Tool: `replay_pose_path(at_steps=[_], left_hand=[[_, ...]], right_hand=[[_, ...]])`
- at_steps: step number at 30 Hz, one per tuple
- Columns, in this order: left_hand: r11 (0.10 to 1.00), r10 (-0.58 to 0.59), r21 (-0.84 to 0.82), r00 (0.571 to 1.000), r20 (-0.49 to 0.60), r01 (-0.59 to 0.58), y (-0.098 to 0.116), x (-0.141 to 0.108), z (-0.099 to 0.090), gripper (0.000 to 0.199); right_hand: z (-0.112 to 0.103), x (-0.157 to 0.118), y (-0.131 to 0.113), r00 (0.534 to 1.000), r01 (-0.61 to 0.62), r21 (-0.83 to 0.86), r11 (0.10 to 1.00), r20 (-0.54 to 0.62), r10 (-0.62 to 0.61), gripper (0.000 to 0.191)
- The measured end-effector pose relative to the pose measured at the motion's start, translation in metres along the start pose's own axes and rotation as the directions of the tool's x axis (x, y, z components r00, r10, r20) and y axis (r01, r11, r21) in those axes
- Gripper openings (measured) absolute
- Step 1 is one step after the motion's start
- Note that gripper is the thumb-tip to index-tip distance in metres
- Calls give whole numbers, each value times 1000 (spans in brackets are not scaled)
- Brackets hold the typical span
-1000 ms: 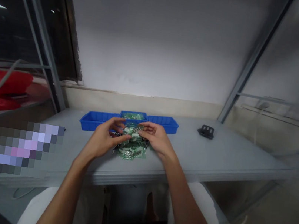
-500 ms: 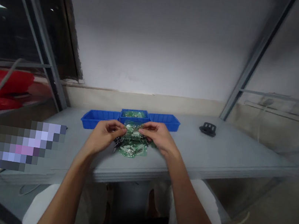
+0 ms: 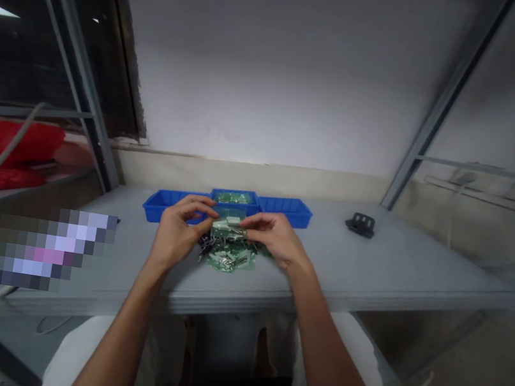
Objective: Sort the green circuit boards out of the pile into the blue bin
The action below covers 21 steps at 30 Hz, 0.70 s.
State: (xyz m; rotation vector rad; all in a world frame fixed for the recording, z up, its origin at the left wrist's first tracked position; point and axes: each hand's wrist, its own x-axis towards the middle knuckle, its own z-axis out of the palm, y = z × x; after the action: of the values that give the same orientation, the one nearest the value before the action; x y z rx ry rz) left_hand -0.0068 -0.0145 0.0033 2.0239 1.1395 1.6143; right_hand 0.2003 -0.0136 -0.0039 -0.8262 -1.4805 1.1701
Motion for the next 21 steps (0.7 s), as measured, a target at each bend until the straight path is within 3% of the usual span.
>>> replay_pose_path(at_steps=[6,10,16,21], left_hand=[[1000,9,14,999,35,-9,2,0,-1,8],[996,-79,37,993,86,76,6,-2,1,11],[984,-161,101,973,166,145,8,-3,4,24],[969,-170,197,980,107,147,-3,0,0,27]], right_hand=[[-2,1,3,1000,16,-20,1000,-24,-16,10],[-1,3,1,992,-82,13,997,-99,83,11],[2,2,3,985,-78,-23,997,-156,74,21],[7,32,7,950,68,-129,989,-294,-104,19]])
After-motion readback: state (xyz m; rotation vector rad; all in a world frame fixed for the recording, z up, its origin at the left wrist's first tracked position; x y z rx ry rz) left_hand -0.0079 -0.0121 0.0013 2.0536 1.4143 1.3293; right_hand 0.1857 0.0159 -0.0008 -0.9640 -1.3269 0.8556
